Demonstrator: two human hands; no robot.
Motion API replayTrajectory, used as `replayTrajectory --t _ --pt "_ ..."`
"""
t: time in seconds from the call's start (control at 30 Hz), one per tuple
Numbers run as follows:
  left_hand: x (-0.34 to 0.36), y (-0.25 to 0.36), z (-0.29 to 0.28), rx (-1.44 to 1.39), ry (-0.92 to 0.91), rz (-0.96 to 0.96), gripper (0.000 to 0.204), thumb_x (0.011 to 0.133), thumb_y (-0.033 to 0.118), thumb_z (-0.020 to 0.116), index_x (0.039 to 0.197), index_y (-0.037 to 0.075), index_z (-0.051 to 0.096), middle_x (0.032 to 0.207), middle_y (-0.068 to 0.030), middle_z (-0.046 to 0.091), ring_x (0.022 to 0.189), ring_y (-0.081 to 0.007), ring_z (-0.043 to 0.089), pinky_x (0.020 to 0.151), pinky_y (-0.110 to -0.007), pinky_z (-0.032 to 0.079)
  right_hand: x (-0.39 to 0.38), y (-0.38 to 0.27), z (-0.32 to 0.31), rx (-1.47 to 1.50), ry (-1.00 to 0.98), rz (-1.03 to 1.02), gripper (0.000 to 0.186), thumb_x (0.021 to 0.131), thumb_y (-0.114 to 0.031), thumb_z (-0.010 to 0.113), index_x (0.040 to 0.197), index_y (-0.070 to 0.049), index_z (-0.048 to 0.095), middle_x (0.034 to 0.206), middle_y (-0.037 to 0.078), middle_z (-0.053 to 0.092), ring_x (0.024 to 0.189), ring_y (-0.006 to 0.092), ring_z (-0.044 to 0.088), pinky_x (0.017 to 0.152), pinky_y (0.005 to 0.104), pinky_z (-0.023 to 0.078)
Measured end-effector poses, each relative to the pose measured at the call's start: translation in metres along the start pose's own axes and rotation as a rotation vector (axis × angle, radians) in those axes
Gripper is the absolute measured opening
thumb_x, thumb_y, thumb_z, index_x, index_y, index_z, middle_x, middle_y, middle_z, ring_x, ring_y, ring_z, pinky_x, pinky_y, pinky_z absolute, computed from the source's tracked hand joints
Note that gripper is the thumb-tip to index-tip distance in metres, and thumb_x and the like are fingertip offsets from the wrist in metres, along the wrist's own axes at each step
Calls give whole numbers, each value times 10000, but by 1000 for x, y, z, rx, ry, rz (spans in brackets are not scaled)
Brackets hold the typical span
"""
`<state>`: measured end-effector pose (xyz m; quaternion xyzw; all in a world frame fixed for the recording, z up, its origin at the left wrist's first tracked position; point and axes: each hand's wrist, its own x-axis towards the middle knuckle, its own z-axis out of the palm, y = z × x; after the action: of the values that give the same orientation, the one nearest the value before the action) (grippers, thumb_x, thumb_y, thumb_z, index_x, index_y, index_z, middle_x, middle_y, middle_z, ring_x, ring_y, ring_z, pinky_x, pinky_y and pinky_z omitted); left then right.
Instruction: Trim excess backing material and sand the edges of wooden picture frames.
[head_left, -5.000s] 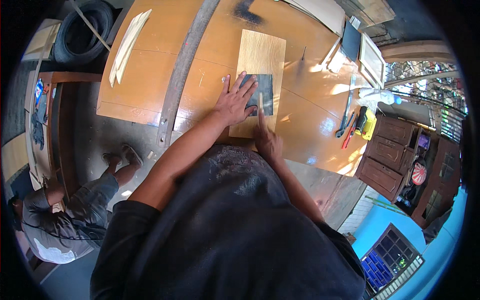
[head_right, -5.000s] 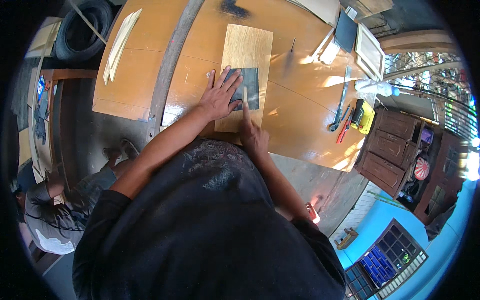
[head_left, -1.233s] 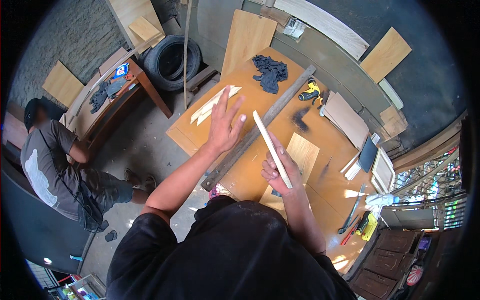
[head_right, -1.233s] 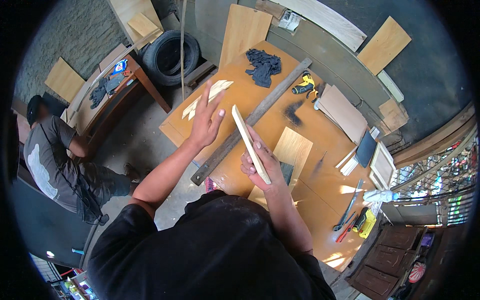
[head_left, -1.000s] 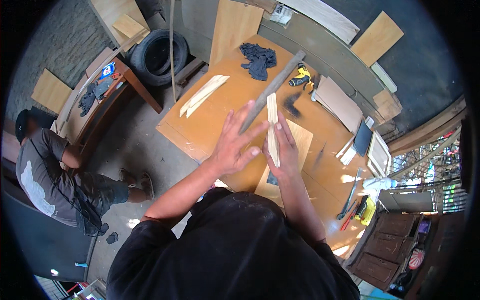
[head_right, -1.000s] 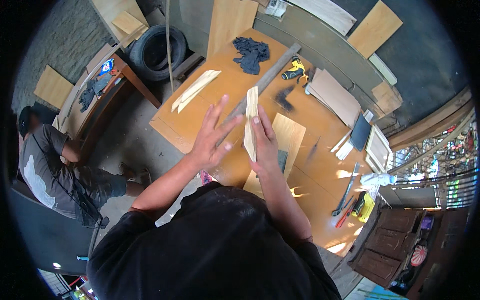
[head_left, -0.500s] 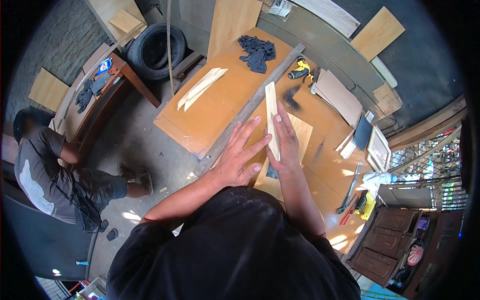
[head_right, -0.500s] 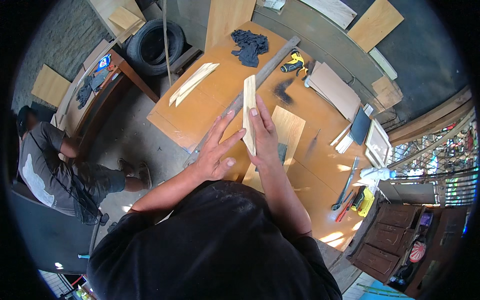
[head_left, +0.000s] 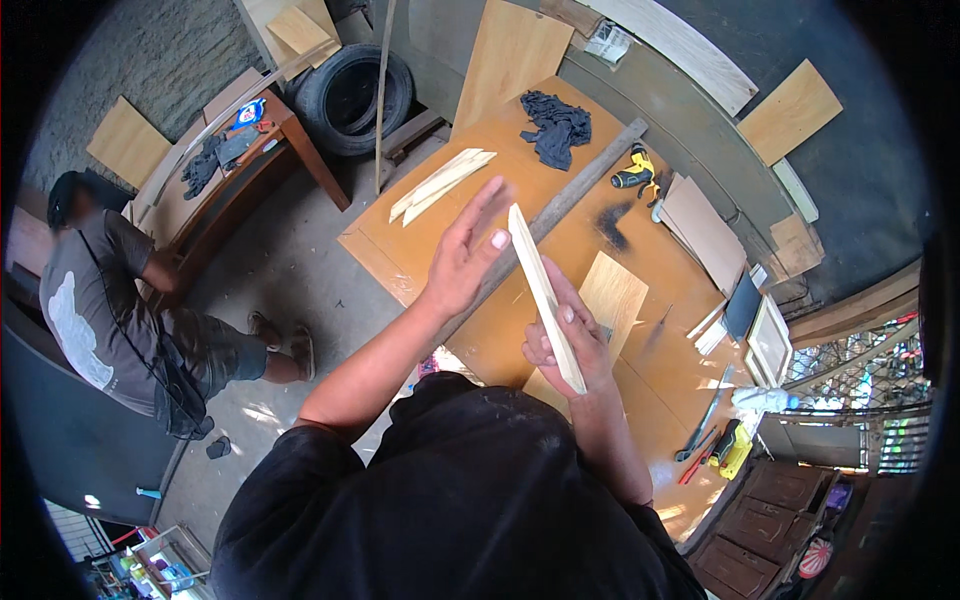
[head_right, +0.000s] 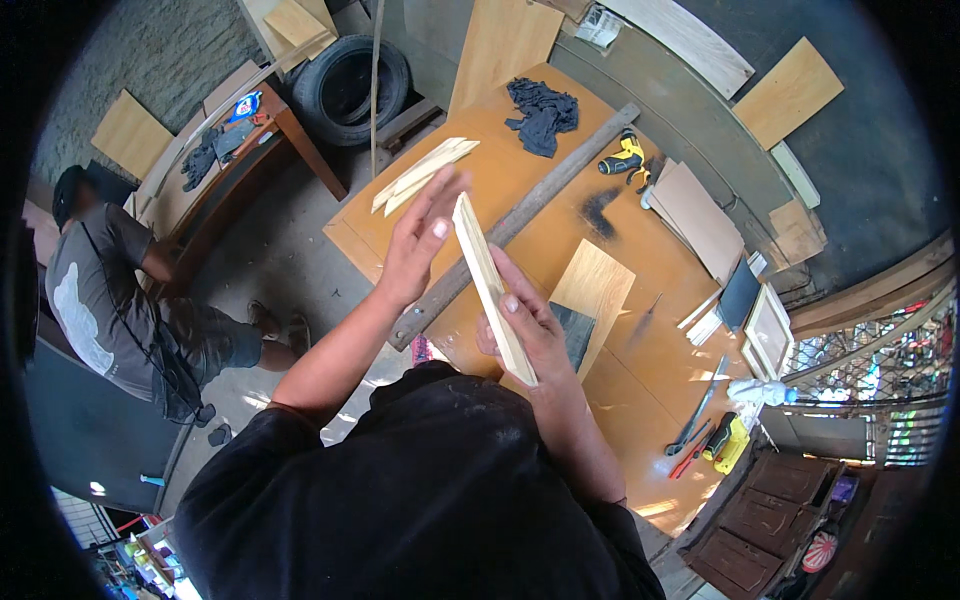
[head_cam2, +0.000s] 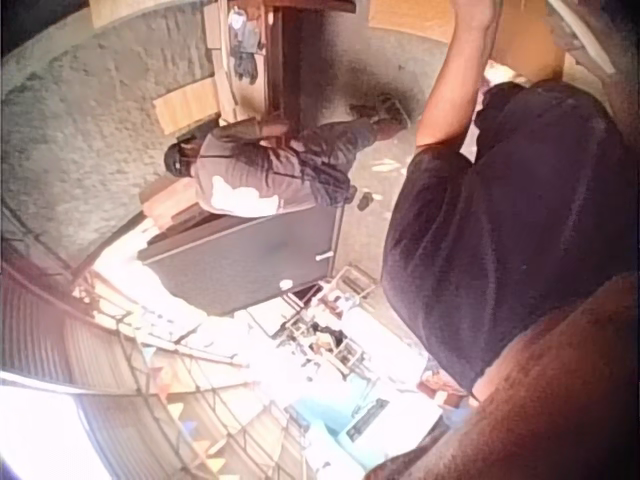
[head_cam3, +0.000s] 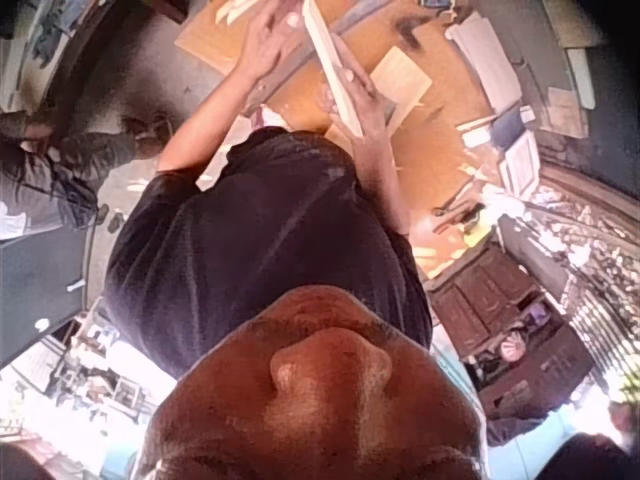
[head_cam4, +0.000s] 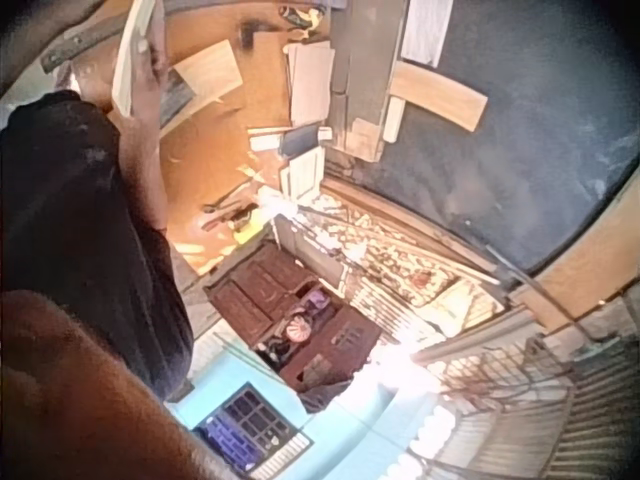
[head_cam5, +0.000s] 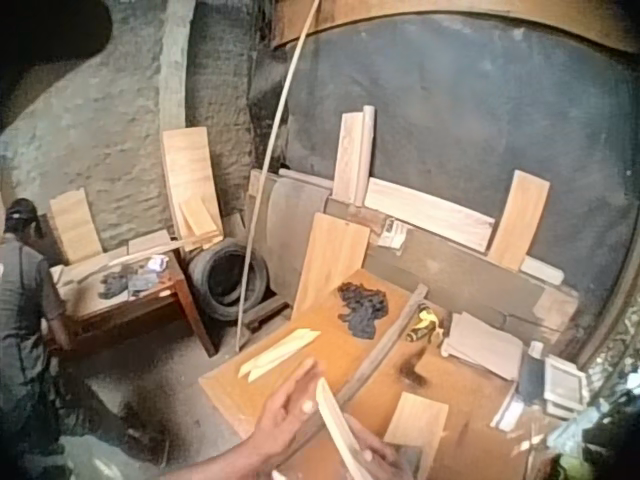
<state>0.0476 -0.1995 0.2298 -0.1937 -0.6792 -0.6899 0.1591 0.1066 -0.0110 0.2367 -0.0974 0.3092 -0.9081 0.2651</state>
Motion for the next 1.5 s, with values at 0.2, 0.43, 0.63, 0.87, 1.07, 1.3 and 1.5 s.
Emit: replayTrajectory --t 0.2,0.43,0.63,0.87,1.07,1.3,1.5 --pt "-2 17 9 -466 -201 -294 675 978 301 547 1515 52 222 1149 -176 653 1080 -229 630 998 -358 443 3 3 -1 -112 27 -1 596 1005 -220 498 1530 -92 247 740 39 563 599 103 500 567 265 411" --pt "5 14 -1 -832 -54 -563 465 1008 314 480 1374 31 443 1009 -169 694 980 -285 681 942 -397 515 0 7 -5 -202 27 -2 631 973 -220 561 1517 -68 279 885 34 598 647 100 525 589 254 439" --pt "4 7 -5 -842 -20 -625 437 1019 318 454 1339 21 481 1021 -171 695 999 -299 675 946 -411 517 1 7 -14 -368 -36 -8 626 1001 -213 505 1525 -40 212 976 51 606 613 104 530 543 254 422" --pt "-12 9 11 -667 -193 -548 775 946 261 601 1536 81 131 1423 -162 455 1252 -217 511 1036 -358 432 7 14 -9 -495 244 -151 546 1009 -174 483 1503 -43 292 954 43 609 621 73 549 505 219 443" --pt "-39 13 32 -681 -349 -464 915 898 107 652 1554 92 14 1436 -111 405 1304 -189 437 1056 -345 387 12 10 0 -372 279 -187 538 1016 -174 472 1506 -51 286 982 46 612 634 67 555 508 223 458" --pt "-32 -4 28 -673 -226 -572 691 948 276 608 1509 90 252 1343 -99 513 1232 -176 507 1008 -343 438 -1 11 -12 -211 142 -124 545 1004 -142 491 1506 -59 296 1062 47 607 745 77 552 650 240 473" --pt "-4 -9 12 -678 -26 -651 551 1018 419 434 1418 41 392 1305 -164 558 1134 -229 601 982 -373 485 -11 5 -3 -456 207 -116 575 981 -118 528 1505 -56 300 1036 33 621 737 53 541 636 211 444"
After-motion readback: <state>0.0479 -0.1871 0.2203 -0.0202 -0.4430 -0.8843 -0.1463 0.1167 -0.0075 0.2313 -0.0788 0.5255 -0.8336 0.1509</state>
